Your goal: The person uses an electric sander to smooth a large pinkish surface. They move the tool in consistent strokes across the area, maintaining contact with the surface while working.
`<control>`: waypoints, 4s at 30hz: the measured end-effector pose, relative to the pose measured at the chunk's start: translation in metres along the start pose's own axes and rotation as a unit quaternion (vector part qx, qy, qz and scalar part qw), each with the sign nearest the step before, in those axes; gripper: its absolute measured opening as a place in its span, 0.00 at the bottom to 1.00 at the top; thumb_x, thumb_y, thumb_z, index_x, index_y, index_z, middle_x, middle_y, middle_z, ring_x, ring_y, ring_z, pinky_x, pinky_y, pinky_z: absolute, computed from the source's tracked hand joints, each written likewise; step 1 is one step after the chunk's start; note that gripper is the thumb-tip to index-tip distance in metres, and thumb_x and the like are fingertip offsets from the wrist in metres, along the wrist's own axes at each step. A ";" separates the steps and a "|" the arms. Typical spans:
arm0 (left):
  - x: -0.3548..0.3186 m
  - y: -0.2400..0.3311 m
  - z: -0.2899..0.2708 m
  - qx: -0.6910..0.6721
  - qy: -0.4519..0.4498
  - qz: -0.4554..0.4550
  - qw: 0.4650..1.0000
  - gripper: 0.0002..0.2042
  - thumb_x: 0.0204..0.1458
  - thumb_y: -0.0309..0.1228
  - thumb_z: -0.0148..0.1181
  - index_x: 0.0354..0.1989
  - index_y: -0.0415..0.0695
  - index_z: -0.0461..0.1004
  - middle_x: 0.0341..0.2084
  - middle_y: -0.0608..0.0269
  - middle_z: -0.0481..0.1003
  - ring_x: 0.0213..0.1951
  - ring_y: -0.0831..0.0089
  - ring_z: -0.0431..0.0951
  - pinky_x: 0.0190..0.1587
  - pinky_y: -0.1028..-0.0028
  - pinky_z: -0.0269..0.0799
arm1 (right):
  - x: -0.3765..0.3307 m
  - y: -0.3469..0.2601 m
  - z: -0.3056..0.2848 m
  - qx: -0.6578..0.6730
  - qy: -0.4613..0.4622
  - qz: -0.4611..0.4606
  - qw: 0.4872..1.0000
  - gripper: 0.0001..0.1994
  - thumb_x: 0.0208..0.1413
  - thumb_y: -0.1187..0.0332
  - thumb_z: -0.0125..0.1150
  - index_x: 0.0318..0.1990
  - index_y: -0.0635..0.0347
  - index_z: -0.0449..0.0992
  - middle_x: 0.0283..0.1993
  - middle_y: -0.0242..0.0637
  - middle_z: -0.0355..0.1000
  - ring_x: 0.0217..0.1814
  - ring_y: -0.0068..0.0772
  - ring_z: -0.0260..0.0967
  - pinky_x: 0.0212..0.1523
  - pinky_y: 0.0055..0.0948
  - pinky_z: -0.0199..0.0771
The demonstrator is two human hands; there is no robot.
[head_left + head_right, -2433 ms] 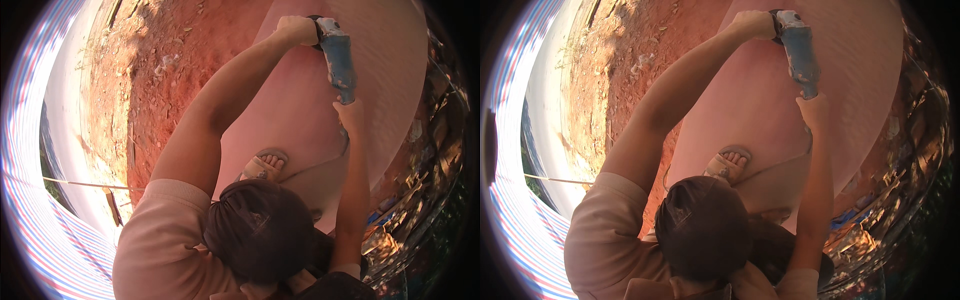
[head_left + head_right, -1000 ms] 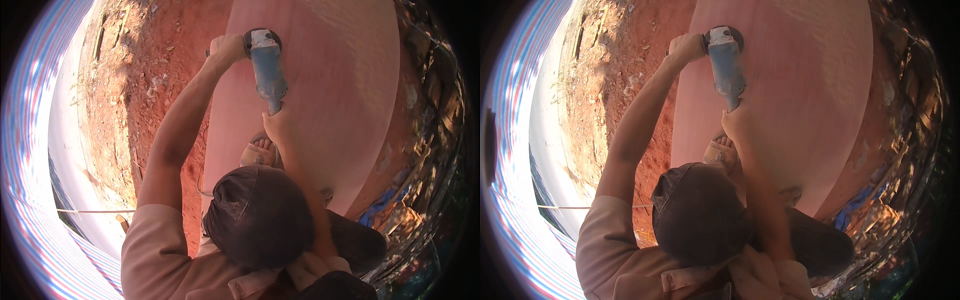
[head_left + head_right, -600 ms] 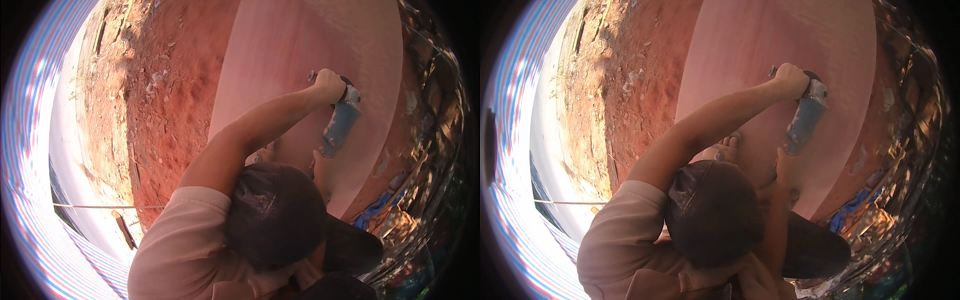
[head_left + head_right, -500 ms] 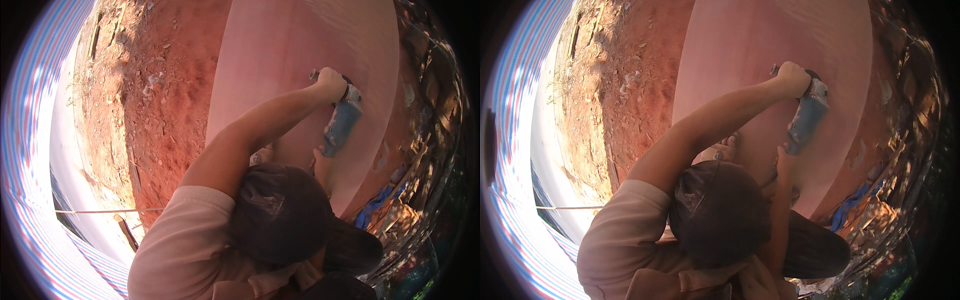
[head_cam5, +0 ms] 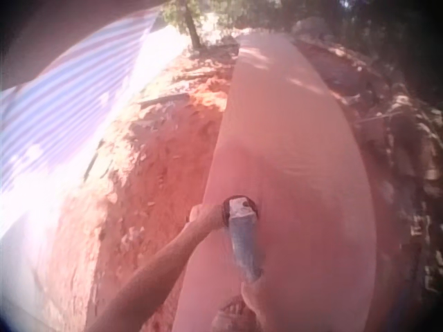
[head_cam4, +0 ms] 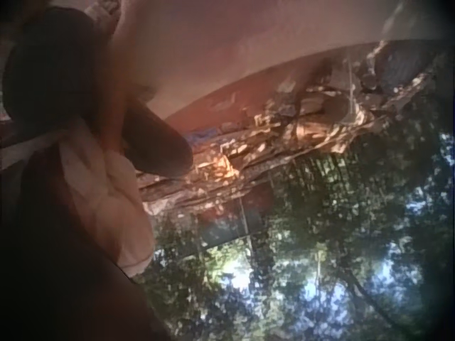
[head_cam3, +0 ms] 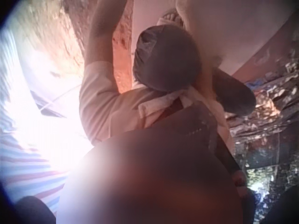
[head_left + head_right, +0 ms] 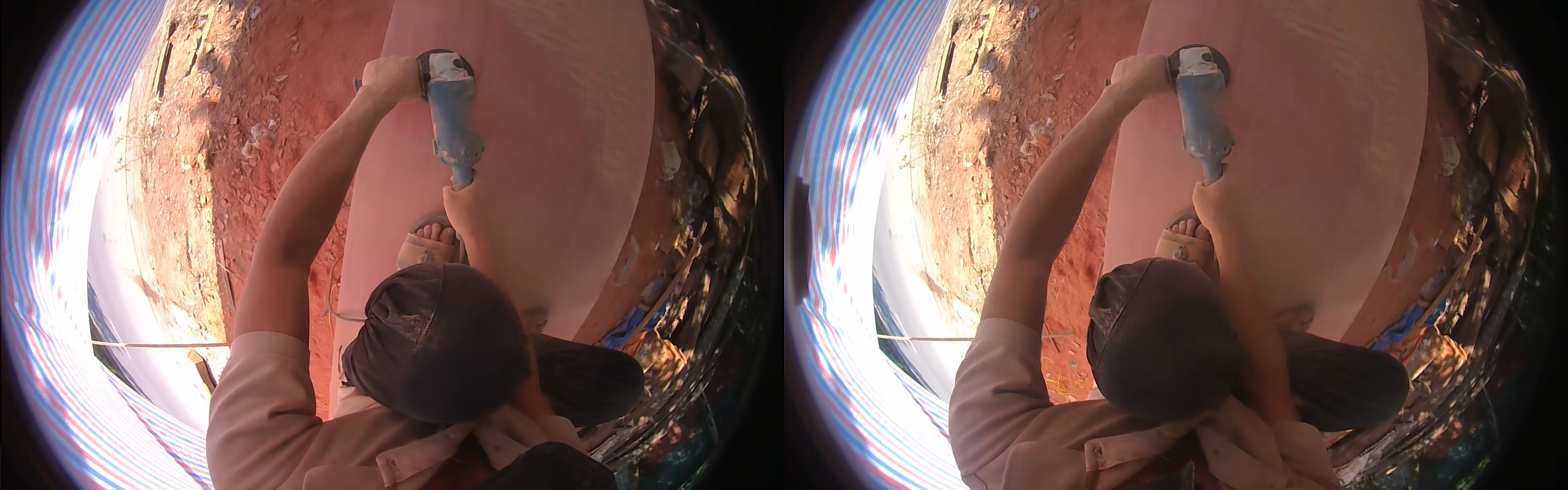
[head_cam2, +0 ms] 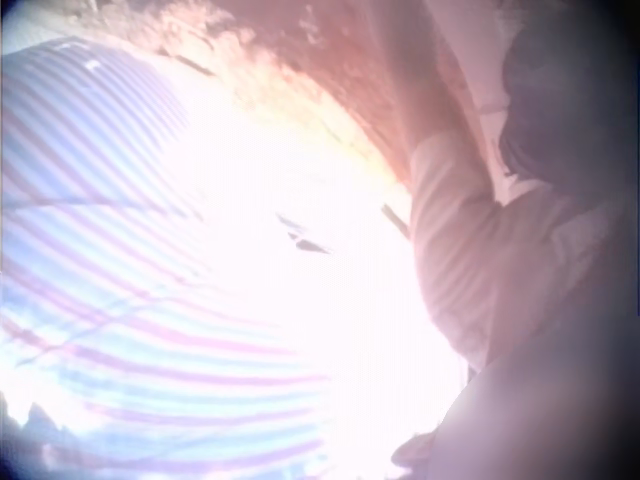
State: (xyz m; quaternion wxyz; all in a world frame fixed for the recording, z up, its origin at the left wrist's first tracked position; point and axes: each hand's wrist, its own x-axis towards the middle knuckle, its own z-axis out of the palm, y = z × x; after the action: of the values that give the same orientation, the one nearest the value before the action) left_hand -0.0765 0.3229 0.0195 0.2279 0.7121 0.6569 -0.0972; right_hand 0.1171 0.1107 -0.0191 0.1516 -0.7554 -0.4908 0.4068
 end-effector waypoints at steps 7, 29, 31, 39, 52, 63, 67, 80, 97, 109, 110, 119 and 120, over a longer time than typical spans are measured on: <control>-0.005 0.192 0.051 0.016 -0.055 0.257 0.965 0.10 0.54 0.36 0.66 0.40 0.50 0.89 0.40 0.57 0.88 0.44 0.58 0.89 0.45 0.61 0.83 | -0.058 0.128 -0.077 0.141 0.111 0.203 0.963 0.12 0.62 0.72 0.68 0.52 0.59 0.80 0.25 0.32 0.75 0.19 0.25 0.70 0.21 0.30 0.71; -0.064 0.067 0.049 -0.006 -0.096 0.034 0.995 0.13 0.56 0.41 0.62 0.39 0.48 0.88 0.37 0.50 0.87 0.44 0.49 0.87 0.45 0.54 0.81 | -0.078 0.086 0.009 0.003 0.058 0.030 0.998 0.11 0.58 0.67 0.70 0.48 0.56 0.83 0.46 0.44 0.85 0.47 0.48 0.85 0.47 0.45 0.82; -0.052 0.117 0.059 0.019 -0.095 0.100 0.990 0.08 0.52 0.36 0.66 0.36 0.49 0.89 0.35 0.54 0.87 0.40 0.55 0.89 0.42 0.59 0.83 | -0.090 0.101 -0.006 0.003 0.100 0.037 0.994 0.12 0.58 0.66 0.70 0.48 0.56 0.83 0.45 0.43 0.85 0.46 0.48 0.85 0.47 0.45 0.82; -0.036 0.145 0.059 0.016 -0.084 0.159 0.984 0.14 0.54 0.43 0.64 0.34 0.46 0.87 0.33 0.51 0.86 0.39 0.51 0.88 0.41 0.56 0.83 | -0.091 0.092 -0.058 -0.019 0.107 0.136 0.985 0.14 0.57 0.63 0.71 0.49 0.55 0.85 0.43 0.44 0.86 0.46 0.50 0.86 0.47 0.44 0.83; -0.102 0.078 0.075 -0.004 -0.116 0.044 0.992 0.15 0.58 0.44 0.62 0.41 0.47 0.87 0.36 0.46 0.86 0.42 0.46 0.87 0.46 0.52 0.81 | -0.136 0.094 -0.022 -0.087 0.139 0.015 0.986 0.21 0.53 0.64 0.74 0.54 0.63 0.82 0.46 0.50 0.83 0.48 0.54 0.84 0.50 0.46 0.81; -0.059 0.102 0.063 0.023 -0.132 0.084 0.987 0.18 0.58 0.49 0.63 0.40 0.46 0.87 0.38 0.50 0.87 0.45 0.47 0.87 0.47 0.53 0.81 | -0.111 0.088 -0.046 -0.044 0.039 0.144 0.988 0.17 0.56 0.63 0.70 0.49 0.62 0.82 0.39 0.55 0.83 0.45 0.61 0.84 0.48 0.50 0.83; -0.095 0.013 0.033 -0.009 -0.110 -0.064 0.992 0.20 0.60 0.50 0.61 0.46 0.46 0.86 0.40 0.47 0.86 0.48 0.45 0.86 0.49 0.51 0.80 | -0.090 0.030 -0.023 -0.019 -0.069 0.087 0.994 0.19 0.56 0.65 0.69 0.55 0.59 0.81 0.43 0.56 0.83 0.47 0.67 0.81 0.48 0.56 0.81; -0.116 0.151 0.091 0.009 -0.149 0.128 0.980 0.13 0.54 0.42 0.64 0.34 0.45 0.87 0.33 0.49 0.86 0.40 0.52 0.89 0.44 0.56 0.82 | -0.181 0.156 -0.040 0.013 0.156 0.068 0.985 0.17 0.57 0.61 0.68 0.49 0.62 0.83 0.40 0.57 0.82 0.41 0.64 0.82 0.43 0.51 0.82; -0.158 0.101 0.091 -0.008 -0.155 0.039 0.987 0.15 0.59 0.44 0.62 0.38 0.46 0.87 0.34 0.48 0.86 0.41 0.47 0.88 0.45 0.52 0.82 | -0.181 0.119 -0.015 0.018 0.143 0.080 0.986 0.24 0.57 0.59 0.71 0.56 0.65 0.80 0.44 0.60 0.82 0.48 0.65 0.82 0.52 0.54 0.82; -0.142 0.077 0.079 -0.009 -0.114 0.006 0.993 0.19 0.57 0.50 0.64 0.40 0.47 0.88 0.38 0.45 0.86 0.44 0.45 0.87 0.47 0.51 0.81 | -0.163 0.093 -0.057 -0.105 -0.047 0.100 0.988 0.26 0.57 0.55 0.69 0.56 0.66 0.79 0.45 0.60 0.83 0.49 0.64 0.83 0.52 0.56 0.82; -0.145 0.048 0.072 -0.026 -0.124 -0.050 0.991 0.20 0.58 0.49 0.63 0.44 0.44 0.86 0.38 0.45 0.86 0.47 0.44 0.86 0.48 0.51 0.79 | -0.153 0.075 -0.053 -0.133 -0.082 0.058 0.986 0.26 0.57 0.55 0.68 0.56 0.66 0.79 0.45 0.60 0.83 0.49 0.64 0.83 0.52 0.56 0.82; -0.130 0.041 0.056 -0.007 -0.109 -0.050 0.993 0.18 0.57 0.49 0.64 0.42 0.48 0.88 0.39 0.50 0.87 0.46 0.49 0.87 0.48 0.54 0.81 | -0.133 0.056 -0.038 -0.040 -0.008 0.030 0.999 0.18 0.57 0.63 0.66 0.52 0.61 0.83 0.39 0.54 0.83 0.44 0.60 0.84 0.48 0.50 0.82; -0.118 0.060 0.058 -0.008 -0.118 -0.016 0.993 0.18 0.56 0.48 0.65 0.40 0.47 0.88 0.38 0.49 0.87 0.45 0.51 0.88 0.47 0.56 0.81 | -0.133 0.068 -0.040 -0.052 0.048 0.012 0.997 0.17 0.56 0.62 0.67 0.49 0.62 0.83 0.40 0.54 0.84 0.45 0.60 0.84 0.48 0.49 0.82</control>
State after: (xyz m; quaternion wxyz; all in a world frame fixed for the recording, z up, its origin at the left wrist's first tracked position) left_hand -0.0221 0.1895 0.0326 0.3081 0.6828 0.6377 -0.1795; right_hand 0.1648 -0.0298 0.0255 0.1306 -0.7868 -0.4947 0.3452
